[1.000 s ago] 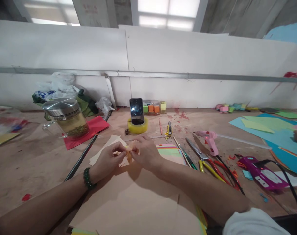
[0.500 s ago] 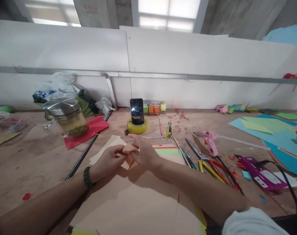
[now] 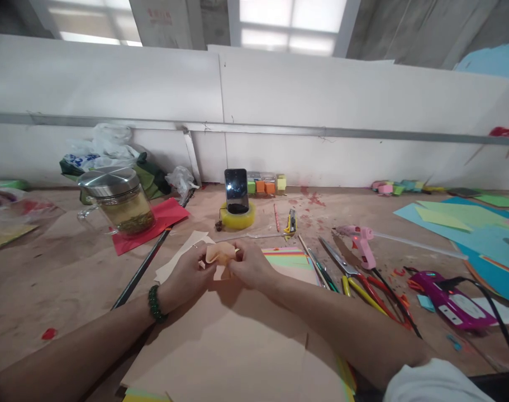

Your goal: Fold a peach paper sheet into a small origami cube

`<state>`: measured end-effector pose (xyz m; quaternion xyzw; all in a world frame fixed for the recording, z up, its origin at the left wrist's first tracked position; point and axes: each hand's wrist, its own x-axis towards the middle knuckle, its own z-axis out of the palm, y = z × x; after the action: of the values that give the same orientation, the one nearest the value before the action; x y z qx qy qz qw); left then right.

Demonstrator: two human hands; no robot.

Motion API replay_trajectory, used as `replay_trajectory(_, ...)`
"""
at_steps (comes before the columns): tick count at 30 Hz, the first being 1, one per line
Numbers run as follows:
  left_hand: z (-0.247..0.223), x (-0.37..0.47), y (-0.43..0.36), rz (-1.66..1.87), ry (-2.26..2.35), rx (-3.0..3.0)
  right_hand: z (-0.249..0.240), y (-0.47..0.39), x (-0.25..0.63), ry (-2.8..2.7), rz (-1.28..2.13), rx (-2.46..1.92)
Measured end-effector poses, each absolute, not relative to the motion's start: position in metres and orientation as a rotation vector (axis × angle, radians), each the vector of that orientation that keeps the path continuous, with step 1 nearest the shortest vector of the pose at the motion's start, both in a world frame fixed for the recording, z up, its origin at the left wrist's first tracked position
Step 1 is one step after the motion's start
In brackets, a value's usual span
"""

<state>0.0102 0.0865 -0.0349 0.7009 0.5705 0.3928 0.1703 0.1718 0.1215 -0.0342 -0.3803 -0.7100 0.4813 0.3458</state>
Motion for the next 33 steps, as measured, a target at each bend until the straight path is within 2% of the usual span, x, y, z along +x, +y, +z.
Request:
replay_trajectory(4,-0.033,0.01,0.087,1.116,1.565,1.933,-0.041,0.126,0.173,-1.857,1.259,-0.983)
replay_trajectory(12,-0.04,0.003,0.091,1.129,1.553,1.838,-0.04,0.127,0.174,-1.998,0.76,-0.902)
replay_trajectory(18,-0.038,0.007,0.087,1.15,1.464,1.796,-0.038,0.126,0.173,-2.033,0.674,-0.829)
replay_trajectory(22,-0.036,0.005,0.088,1.155,1.418,1.714,-0.038,0.128,0.175,-2.022,0.801,-0.846)
replay_trajectory(30,-0.041,-0.001,0.095,1.159,1.467,1.67,-0.039,0.126,0.176,-1.803,1.344,-0.778)
replay_trajectory(33,-0.041,-0.003,0.097,1.141,1.469,1.674,-0.039,0.128,0.176,-1.781,1.414,-0.766)
